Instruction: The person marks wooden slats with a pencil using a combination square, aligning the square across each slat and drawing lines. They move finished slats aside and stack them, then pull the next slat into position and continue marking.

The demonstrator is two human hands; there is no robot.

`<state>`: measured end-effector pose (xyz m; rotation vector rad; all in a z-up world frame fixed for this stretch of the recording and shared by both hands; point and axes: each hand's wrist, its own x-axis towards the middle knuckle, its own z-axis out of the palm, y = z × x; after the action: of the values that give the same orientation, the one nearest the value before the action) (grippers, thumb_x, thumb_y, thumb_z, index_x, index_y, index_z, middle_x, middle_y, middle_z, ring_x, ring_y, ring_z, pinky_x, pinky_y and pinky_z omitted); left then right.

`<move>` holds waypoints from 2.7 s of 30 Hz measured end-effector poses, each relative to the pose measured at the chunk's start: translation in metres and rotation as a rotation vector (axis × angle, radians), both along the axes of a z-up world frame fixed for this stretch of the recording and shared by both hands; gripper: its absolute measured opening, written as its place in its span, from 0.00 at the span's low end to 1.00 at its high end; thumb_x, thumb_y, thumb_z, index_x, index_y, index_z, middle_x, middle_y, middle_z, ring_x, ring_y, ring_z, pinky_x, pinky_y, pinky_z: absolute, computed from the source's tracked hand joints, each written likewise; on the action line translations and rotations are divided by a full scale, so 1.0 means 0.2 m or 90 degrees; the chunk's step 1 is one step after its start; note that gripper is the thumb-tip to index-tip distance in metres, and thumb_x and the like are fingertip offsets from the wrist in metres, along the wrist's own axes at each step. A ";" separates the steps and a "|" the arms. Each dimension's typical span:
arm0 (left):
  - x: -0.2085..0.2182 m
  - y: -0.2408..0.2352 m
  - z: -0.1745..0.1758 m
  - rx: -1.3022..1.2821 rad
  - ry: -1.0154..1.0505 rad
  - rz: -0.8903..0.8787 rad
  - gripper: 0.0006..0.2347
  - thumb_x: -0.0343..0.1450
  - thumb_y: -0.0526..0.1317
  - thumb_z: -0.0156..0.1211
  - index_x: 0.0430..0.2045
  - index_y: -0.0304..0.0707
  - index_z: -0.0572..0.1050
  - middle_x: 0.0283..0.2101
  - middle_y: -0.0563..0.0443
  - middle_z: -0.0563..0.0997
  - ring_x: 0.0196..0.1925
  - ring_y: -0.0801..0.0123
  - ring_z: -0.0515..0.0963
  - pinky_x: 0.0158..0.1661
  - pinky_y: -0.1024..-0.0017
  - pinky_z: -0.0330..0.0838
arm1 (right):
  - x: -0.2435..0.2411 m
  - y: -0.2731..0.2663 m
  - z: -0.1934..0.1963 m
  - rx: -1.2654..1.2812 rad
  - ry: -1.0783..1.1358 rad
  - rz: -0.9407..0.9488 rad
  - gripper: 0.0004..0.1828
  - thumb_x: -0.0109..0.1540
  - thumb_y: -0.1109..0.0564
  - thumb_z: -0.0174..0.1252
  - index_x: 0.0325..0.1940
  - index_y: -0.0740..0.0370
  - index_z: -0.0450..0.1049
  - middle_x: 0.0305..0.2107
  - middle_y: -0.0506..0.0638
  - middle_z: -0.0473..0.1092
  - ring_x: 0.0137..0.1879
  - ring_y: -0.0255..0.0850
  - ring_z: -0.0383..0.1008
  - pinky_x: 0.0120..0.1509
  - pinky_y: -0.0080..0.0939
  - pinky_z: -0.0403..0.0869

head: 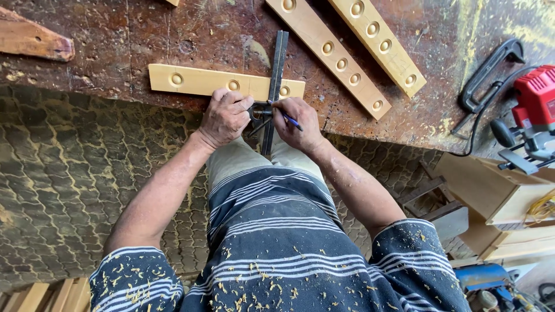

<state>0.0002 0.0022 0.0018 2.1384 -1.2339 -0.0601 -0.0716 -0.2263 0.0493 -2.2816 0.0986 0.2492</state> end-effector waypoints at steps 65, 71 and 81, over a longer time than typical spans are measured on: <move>0.24 0.54 0.03 0.036 -0.026 0.012 0.04 0.65 0.39 0.62 0.20 0.42 0.77 0.51 0.52 0.84 0.49 0.65 0.77 0.55 0.62 0.63 | 0.34 0.39 0.00 0.086 0.010 0.075 0.07 0.63 0.60 0.61 0.44 0.63 0.77 0.34 0.58 0.76 0.42 0.54 0.79 0.47 0.49 0.77; 0.23 0.55 0.01 0.032 -0.036 0.027 0.05 0.65 0.39 0.59 0.18 0.43 0.77 0.52 0.53 0.84 0.50 0.66 0.77 0.54 0.63 0.62 | 0.49 0.44 0.02 0.064 0.138 0.133 0.06 0.63 0.57 0.60 0.40 0.62 0.77 0.29 0.58 0.76 0.37 0.56 0.79 0.43 0.52 0.76; 0.23 0.57 -0.01 0.040 -0.023 0.011 0.06 0.66 0.40 0.57 0.17 0.44 0.77 0.52 0.53 0.84 0.49 0.67 0.76 0.52 0.64 0.62 | 0.63 0.41 0.08 -0.055 -0.129 0.065 0.02 0.66 0.61 0.60 0.41 0.63 0.74 0.31 0.56 0.74 0.35 0.51 0.77 0.39 0.48 0.75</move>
<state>0.0453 0.1159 0.0005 2.2126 -1.2494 -0.0531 0.0548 -0.1445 0.0647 -2.3870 -0.1144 0.0656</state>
